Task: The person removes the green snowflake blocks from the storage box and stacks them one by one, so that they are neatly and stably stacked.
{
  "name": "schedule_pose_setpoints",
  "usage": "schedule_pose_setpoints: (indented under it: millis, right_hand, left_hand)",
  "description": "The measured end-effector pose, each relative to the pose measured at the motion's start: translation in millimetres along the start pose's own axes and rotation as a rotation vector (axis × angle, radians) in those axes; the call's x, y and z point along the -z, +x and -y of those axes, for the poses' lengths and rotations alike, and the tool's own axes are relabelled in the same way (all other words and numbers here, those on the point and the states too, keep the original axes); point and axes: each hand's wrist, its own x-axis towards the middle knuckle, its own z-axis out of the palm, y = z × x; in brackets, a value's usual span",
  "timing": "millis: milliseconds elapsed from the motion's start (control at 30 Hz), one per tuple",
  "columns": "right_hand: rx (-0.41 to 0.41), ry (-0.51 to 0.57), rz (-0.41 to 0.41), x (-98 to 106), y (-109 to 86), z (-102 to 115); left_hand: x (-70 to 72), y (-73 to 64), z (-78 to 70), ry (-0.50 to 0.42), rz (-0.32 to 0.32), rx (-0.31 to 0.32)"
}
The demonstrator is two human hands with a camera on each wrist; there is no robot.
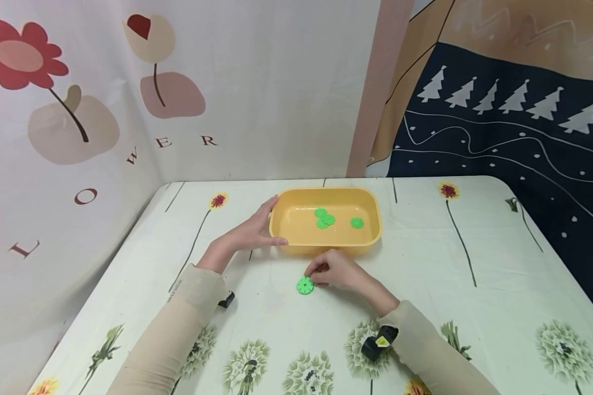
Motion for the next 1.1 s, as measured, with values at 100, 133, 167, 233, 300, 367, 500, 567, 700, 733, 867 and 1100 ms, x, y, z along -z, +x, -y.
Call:
schedule_pose_setpoints:
  millis: [100,133,167,233,300,367,500,567,700,733,867,1100]
  right_hand:
    - [-0.008,0.002,0.000,0.5,-0.6,0.4]
    - [-0.012,0.001,0.000,0.8,-0.9,0.5]
    - [-0.015,0.001,-0.002,1.1,-1.1,0.6]
    - [-0.017,0.001,-0.003,2.0,-1.9,0.4]
    - [-0.017,0.002,-0.008,3.0,-2.8,0.0]
    - [-0.014,0.000,-0.013,3.9,-3.7,-0.8]
    - [-0.012,-0.005,-0.023,5.1,-5.1,-2.1]
    - [-0.009,-0.009,-0.026,5.5,-5.8,-2.3]
    - [-0.007,-0.012,-0.038,5.9,-7.0,-2.2]
    - [-0.004,-0.011,-0.040,6.0,-7.4,-2.0]
    - [-0.004,-0.008,-0.048,6.7,-8.8,-1.3]
    - [0.028,0.002,-0.056,11.0,-12.1,2.9]
  left_hand:
    - [-0.2,0.5,0.2,0.002,-0.002,-0.002]
    - [-0.2,0.4,0.3,0.002,-0.002,-0.002]
    - [-0.2,0.4,0.3,0.004,-0.002,-0.002]
    - [-0.3,0.3,0.0,0.005,0.000,-0.001]
    - [-0.2,0.1,-0.6,0.006,0.001,0.000]
    - [-0.1,0.2,-1.0,0.008,0.001,0.001]
    - [0.0,0.2,-1.4,0.015,0.001,-0.003]
    - [-0.2,0.4,-1.1,0.020,0.001,-0.007]
    - [-0.4,0.2,-1.4,0.025,0.002,-0.011]
    - [-0.4,0.2,-1.5,0.023,0.001,-0.015]
    - [0.0,-0.8,-1.7,0.019,0.002,-0.018]
    - [-0.4,-0.1,-0.4,0.035,-0.002,-0.018]
